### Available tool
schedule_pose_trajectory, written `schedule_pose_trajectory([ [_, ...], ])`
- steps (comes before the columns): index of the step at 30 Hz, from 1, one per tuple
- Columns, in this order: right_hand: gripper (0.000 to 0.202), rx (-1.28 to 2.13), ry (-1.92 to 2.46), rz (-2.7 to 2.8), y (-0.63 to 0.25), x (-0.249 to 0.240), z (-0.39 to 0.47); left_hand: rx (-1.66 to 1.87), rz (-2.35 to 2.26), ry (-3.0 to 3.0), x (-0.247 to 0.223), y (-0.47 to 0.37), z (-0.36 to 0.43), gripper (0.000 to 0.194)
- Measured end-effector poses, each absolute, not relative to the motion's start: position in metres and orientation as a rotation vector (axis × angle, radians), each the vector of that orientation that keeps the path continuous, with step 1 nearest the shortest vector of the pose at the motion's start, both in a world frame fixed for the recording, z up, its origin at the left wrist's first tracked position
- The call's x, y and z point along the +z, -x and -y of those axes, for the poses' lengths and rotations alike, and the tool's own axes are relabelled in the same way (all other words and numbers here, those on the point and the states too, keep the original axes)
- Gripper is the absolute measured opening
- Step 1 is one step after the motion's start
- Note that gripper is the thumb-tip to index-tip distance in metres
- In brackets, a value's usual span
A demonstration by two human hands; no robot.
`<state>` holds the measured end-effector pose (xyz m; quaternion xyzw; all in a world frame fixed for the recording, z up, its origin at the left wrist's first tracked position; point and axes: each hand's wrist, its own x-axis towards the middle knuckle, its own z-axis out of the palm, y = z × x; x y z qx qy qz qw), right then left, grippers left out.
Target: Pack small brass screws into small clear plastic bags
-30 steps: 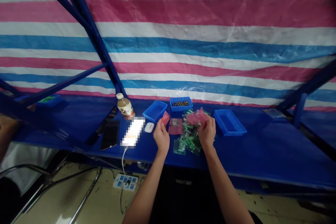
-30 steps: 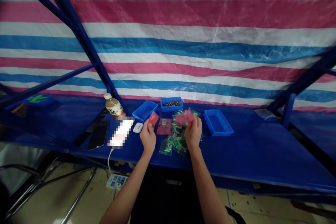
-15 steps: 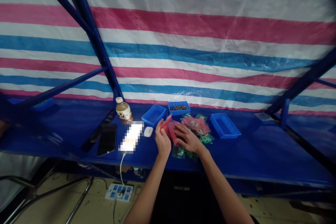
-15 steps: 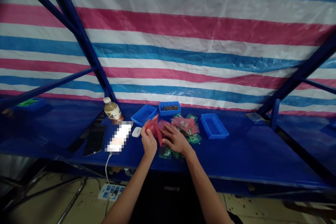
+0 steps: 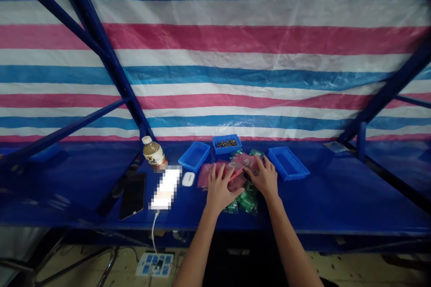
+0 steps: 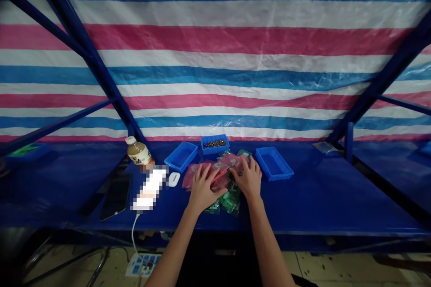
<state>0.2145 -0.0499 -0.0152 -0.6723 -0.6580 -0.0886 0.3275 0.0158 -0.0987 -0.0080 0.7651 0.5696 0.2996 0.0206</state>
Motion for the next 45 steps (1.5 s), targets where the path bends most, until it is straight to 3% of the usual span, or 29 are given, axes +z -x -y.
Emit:
schedule_pose_trajectory([
  [4,0.060,-0.177,1.880,1.880,-0.213,-0.018,0.049,0.941,-1.784,-2.229,-0.014,-0.013,0.091,0.086],
  [11,0.041,-0.087,1.710,1.946,-0.211,-0.012,0.044,1.033,-1.741,-2.149,-0.016,-0.008,0.082,0.047],
  [15,0.034,-0.035,1.632,1.958,-0.205,-0.015,0.045,1.105,-1.766,-2.013,-0.015,-0.004,0.083,0.034],
  [25,0.035,-0.099,1.252,2.248,-0.188,-0.006,0.055,1.545,-1.866,-1.367,-0.017,0.006,0.082,0.044],
  [35,0.028,-0.162,1.431,1.959,-0.189,-0.005,0.060,1.705,-1.792,-1.316,-0.016,0.005,0.082,0.053],
  [40,0.028,-0.148,1.491,1.769,-0.193,-0.005,0.061,1.399,-1.661,-1.898,-0.014,-0.004,0.082,0.050],
  [45,0.035,-0.026,1.463,1.591,-0.199,-0.003,0.058,0.893,-1.594,-2.406,0.000,-0.018,0.095,0.063],
])
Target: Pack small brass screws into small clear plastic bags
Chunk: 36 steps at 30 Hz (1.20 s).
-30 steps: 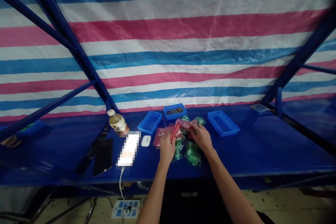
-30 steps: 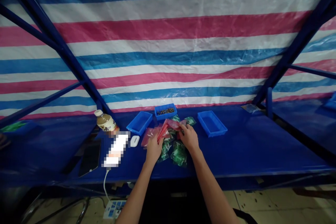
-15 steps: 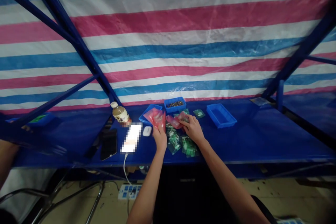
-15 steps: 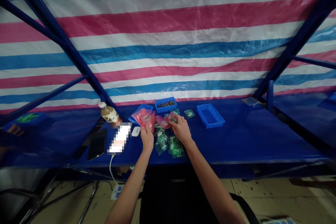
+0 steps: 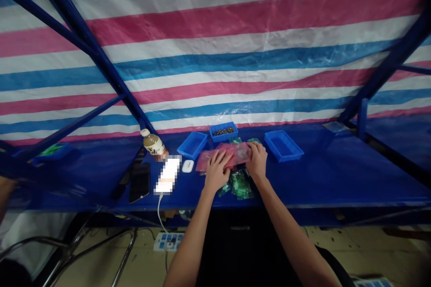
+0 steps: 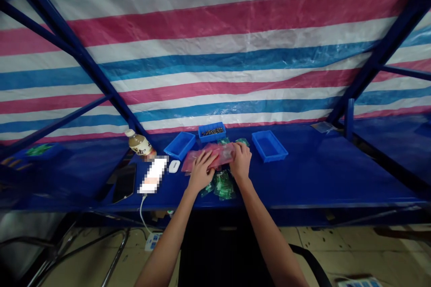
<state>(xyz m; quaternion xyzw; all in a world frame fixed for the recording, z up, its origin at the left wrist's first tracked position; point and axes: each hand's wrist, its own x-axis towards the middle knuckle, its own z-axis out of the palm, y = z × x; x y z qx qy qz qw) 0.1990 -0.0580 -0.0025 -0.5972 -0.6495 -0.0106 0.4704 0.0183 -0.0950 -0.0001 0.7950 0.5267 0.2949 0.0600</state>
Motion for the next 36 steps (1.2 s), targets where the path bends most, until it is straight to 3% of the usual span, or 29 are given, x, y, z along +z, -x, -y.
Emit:
schedule_pose_trajectory([
  [7,0.040,0.045,1.215,1.611,-0.196,0.014,0.076,0.910,-1.539,-2.318,0.008,-0.012,0.101,0.065],
  [10,0.045,0.042,1.135,1.729,-0.192,0.016,0.082,1.106,-1.430,-2.208,0.006,-0.005,0.098,0.054],
  [14,0.036,0.041,1.164,1.971,-0.185,0.008,0.075,1.245,-1.512,-2.043,0.000,-0.006,0.092,0.044],
  [27,0.022,0.085,1.316,1.937,-0.188,0.013,0.060,1.018,-1.598,-2.280,0.007,-0.010,0.100,0.027],
  [36,0.027,0.109,1.241,2.427,-0.181,0.068,-0.079,0.895,-1.466,-2.374,0.013,-0.011,0.104,0.044],
])
